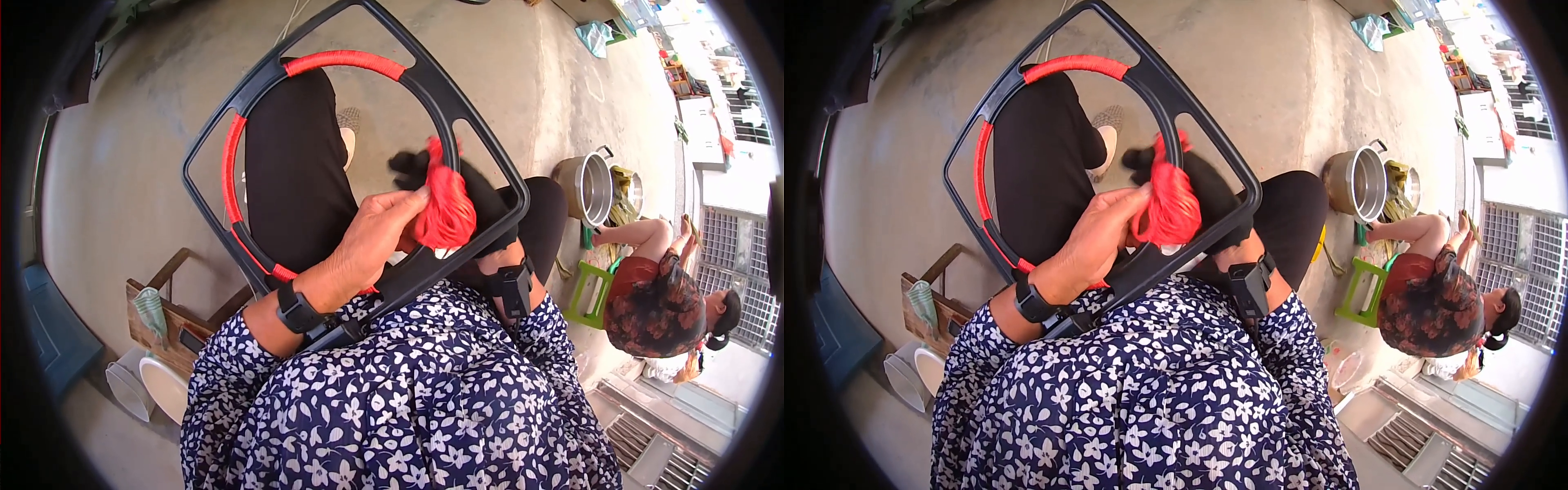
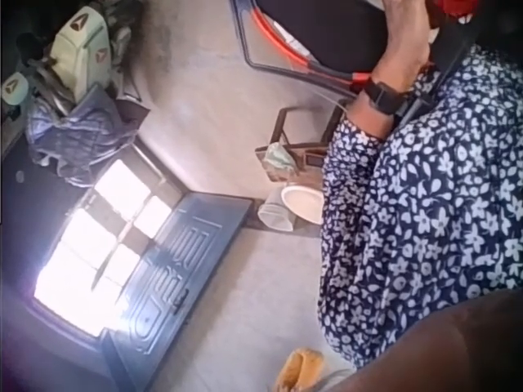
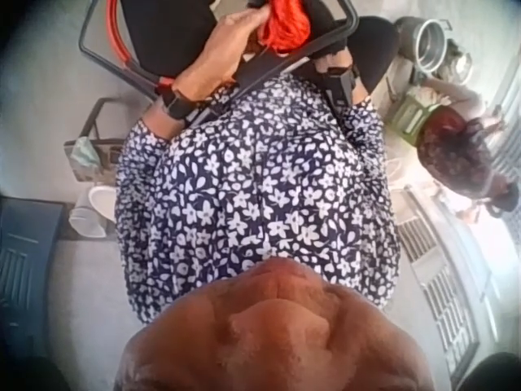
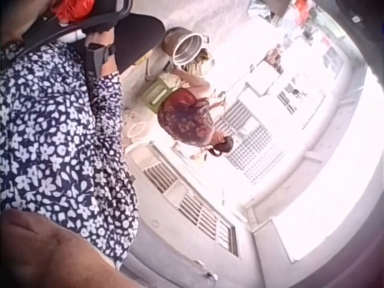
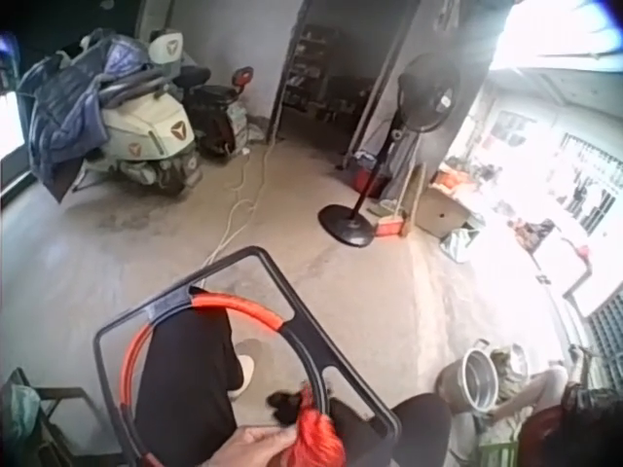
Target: Wrapping a circular frame with red cord.
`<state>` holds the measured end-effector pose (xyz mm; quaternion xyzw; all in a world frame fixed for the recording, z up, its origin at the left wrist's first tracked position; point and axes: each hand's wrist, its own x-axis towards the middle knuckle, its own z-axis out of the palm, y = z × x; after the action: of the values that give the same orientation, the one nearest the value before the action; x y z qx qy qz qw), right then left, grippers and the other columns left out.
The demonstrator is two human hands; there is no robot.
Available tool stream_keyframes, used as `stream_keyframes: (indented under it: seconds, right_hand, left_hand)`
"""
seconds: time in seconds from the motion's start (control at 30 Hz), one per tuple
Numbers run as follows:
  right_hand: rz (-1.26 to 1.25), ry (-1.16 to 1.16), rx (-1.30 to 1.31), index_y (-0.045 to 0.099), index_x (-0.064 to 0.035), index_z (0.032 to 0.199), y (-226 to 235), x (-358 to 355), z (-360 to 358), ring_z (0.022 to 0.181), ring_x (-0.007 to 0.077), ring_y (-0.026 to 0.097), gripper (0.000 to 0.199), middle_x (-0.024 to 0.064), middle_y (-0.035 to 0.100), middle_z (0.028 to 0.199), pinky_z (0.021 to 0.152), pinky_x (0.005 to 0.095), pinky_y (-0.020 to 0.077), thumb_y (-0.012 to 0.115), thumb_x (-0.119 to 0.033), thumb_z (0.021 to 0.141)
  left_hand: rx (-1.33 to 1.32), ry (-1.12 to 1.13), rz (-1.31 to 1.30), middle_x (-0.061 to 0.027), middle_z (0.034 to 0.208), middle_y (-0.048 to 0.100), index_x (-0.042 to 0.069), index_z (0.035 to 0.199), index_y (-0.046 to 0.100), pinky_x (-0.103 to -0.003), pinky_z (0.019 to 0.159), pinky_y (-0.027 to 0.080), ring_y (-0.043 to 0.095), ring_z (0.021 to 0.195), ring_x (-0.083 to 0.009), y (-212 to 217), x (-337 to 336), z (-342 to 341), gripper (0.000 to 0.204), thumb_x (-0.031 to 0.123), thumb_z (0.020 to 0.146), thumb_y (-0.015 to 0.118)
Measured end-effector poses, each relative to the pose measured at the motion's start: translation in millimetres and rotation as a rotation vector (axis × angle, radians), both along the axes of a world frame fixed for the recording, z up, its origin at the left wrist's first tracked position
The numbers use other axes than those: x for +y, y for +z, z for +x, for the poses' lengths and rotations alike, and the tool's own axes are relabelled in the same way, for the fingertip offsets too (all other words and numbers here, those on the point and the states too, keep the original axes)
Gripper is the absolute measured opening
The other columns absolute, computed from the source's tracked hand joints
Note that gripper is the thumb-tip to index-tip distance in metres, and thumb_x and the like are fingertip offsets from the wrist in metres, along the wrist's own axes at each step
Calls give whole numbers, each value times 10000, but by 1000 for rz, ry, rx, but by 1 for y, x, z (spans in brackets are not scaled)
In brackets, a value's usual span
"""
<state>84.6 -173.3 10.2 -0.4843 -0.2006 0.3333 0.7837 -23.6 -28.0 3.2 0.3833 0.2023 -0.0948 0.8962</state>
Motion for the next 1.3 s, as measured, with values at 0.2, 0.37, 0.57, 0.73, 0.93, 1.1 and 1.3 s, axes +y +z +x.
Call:
stream_keyframes:
  seconds: [0.2, 0.37, 0.57, 0.73, 0.93, 1.1, 1.3]
  right_hand:
    - [-334, -500, 218, 460, 20, 1278, -28, -79, 74, 1099, 185, 546, 393, 143, 538, 1260, 940, 316, 445, 409, -260, 1008]
    - [-268, -524, -116, 484, -8, 1241, -48, -154, 124, 1047, 152, 538, 371, 106, 524, 1201, 876, 297, 433, 418, -285, 1004]
    - [-334, -808, 222, 535, -56, 1085, -26, -151, 55, 804, 117, 535, 289, 23, 525, 917, 656, 292, 416, 423, -309, 1000]
    - [-437, -658, 59, 499, -11, 1284, -3, -171, 23, 1127, 172, 543, 360, 109, 533, 1286, 929, 295, 452, 483, -185, 969]
    - [-1275, -86, -955, 520, -13, 1261, 14, -138, 18, 1105, 194, 564, 381, 124, 576, 1222, 944, 307, 446, 549, -71, 886]
    - [-503, -568, -4, 541, -5, 1237, -17, -207, 47, 1090, 212, 572, 372, 117, 582, 1200, 930, 318, 456, 567, -55, 870]
    - [-671, -468, -195, 549, -33, 1229, -5, -178, 29, 972, 160, 613, 335, 75, 620, 1080, 836, 267, 495, 564, -131, 909]
  left_hand:
    - [-47, -120, -110, -143, 876, 652, -60, 1051, 596, -291, 738, 525, 637, 758, -177, -1, 4, 2, 433, 311, 996, 378]
    - [-45, -164, -108, -140, 886, 648, -62, 1057, 596, -285, 737, 522, 636, 772, -172, 1, 2, 7, 446, 313, 1000, 361]
    - [5, -83, -67, -80, 815, 646, -13, 976, 607, -246, 654, 527, 632, 694, -127, 4, 1, 4, 285, 249, 968, 494]
    - [-10, -44, -15, -53, 790, 642, 36, 909, 599, -241, 644, 527, 631, 679, -114, 6, 1, 4, 164, 189, 941, 549]
    - [-28, -49, 86, -47, 798, 639, 35, 903, 591, -245, 661, 527, 632, 693, -118, 6, 0, 3, 137, 156, 933, 533]
    - [-49, -40, 41, -45, 800, 638, 31, 931, 598, -239, 674, 523, 633, 725, -116, 1, 2, 2, 143, 162, 941, 542]
    - [-54, -65, 73, -49, 792, 637, 22, 922, 602, -232, 678, 516, 629, 721, -113, 7, 2, 1, 138, 149, 940, 552]
